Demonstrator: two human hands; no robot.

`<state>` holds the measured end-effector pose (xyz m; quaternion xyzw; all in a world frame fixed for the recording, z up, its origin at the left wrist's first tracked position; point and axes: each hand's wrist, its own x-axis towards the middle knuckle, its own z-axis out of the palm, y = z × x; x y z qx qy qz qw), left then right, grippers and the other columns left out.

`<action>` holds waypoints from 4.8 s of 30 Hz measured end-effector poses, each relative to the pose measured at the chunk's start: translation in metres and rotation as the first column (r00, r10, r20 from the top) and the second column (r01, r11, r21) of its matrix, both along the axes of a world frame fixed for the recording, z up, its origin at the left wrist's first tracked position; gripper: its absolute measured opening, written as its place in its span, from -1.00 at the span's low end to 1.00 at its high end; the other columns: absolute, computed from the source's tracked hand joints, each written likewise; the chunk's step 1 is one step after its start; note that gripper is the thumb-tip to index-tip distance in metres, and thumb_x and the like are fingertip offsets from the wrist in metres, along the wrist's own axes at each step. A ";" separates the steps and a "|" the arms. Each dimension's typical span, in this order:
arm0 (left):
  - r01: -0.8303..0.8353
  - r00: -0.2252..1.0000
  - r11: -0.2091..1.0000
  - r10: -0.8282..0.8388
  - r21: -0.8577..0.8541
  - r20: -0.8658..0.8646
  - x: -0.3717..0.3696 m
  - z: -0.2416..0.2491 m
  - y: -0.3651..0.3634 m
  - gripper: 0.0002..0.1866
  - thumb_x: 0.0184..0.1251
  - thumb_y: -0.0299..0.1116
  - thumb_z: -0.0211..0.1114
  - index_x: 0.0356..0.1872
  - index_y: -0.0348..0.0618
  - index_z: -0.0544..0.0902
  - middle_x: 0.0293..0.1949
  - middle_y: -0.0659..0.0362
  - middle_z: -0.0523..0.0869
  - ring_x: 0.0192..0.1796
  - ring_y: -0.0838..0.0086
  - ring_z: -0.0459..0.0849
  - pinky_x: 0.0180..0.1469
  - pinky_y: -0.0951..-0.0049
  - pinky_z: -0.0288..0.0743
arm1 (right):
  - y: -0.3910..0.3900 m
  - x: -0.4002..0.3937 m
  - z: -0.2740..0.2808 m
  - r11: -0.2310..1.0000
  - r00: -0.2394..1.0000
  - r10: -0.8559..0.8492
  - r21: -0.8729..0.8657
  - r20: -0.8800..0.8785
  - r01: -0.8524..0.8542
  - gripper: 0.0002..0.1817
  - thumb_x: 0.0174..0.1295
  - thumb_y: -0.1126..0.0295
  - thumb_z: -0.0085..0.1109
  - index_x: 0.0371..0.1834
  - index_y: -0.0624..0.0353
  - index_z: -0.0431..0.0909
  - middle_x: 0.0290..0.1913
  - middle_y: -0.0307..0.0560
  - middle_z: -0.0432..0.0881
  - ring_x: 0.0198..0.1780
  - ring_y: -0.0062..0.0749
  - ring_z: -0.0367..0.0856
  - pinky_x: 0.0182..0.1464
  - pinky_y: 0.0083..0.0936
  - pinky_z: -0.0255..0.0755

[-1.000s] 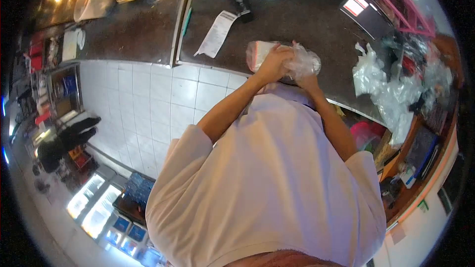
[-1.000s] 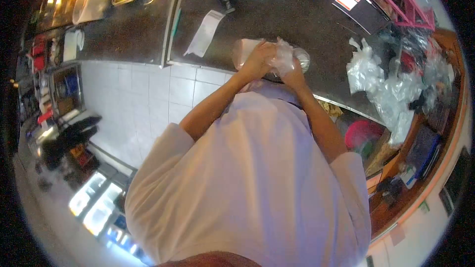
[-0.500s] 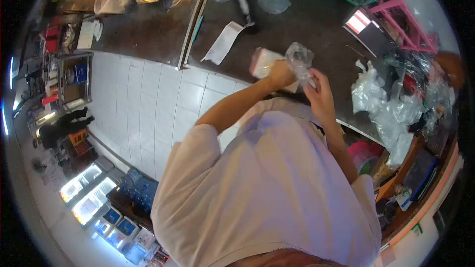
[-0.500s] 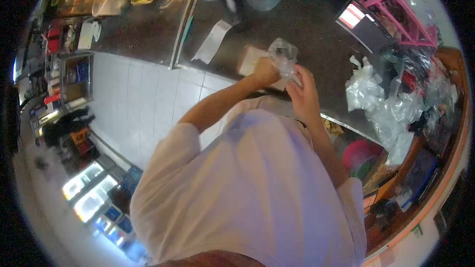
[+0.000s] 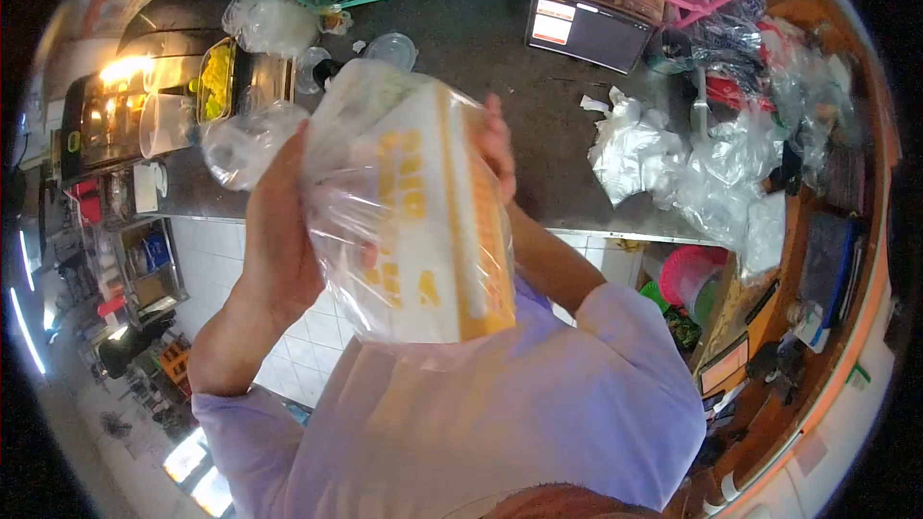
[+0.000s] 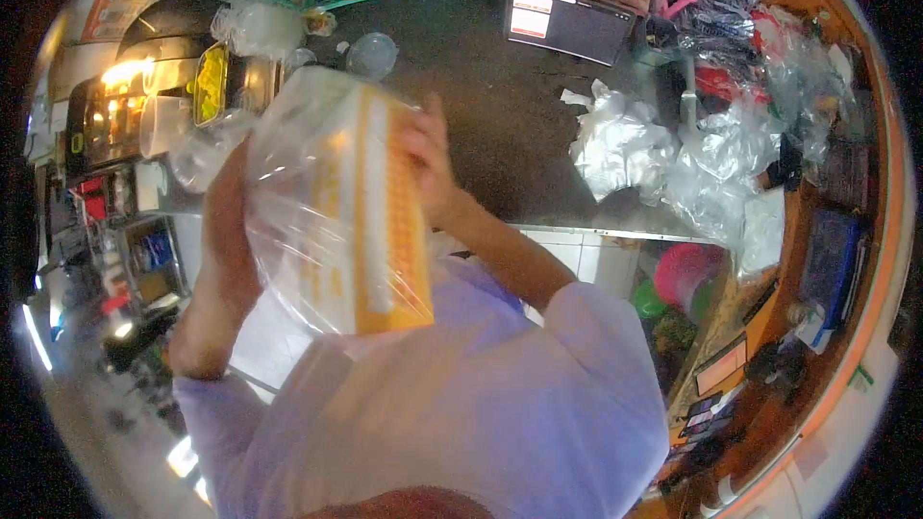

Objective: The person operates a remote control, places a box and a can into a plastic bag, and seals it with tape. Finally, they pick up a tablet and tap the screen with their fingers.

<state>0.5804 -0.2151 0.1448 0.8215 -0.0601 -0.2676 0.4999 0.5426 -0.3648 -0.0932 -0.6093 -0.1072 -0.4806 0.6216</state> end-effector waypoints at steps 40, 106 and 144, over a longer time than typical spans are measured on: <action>-0.758 0.648 0.612 0.745 -0.224 -0.158 0.144 -0.288 0.441 -0.60 0.58 -0.28 0.17 0.06 -0.57 0.58 0.04 -0.08 0.65 0.01 0.24 0.71 0.08 0.38 0.71 | -0.083 0.038 -0.184 0.877 0.005 -0.358 -0.334 -0.934 0.346 -0.74 0.22 0.30 0.19 -0.09 0.14 0.70 -0.09 0.19 0.73 0.03 0.15 0.68 0.11 -0.09 0.53; -0.316 0.763 0.690 -0.222 0.650 0.607 0.216 -0.326 0.482 -0.77 0.38 -0.37 0.10 -0.09 -0.26 0.62 -0.23 -0.06 0.69 -0.25 0.06 0.72 -0.20 0.13 0.66 | -0.062 0.201 0.023 0.815 0.493 -0.513 -0.579 -0.702 0.023 -0.71 0.39 0.21 0.13 -0.05 0.18 0.66 -0.20 0.06 0.73 -0.17 -0.17 0.75 -0.12 -0.23 0.62; -0.210 0.976 0.920 0.219 -0.330 -0.013 0.263 -0.332 0.528 -0.90 0.32 -0.51 0.34 -0.21 -0.30 0.71 -0.18 0.08 0.77 -0.22 0.35 0.76 -0.15 0.34 0.67 | 0.478 0.276 -0.078 0.743 0.698 0.137 -0.393 -0.703 -0.542 -0.83 0.23 0.41 0.22 -0.14 0.17 0.65 -0.10 -0.06 0.68 -0.11 -0.04 0.70 -0.08 -0.27 0.58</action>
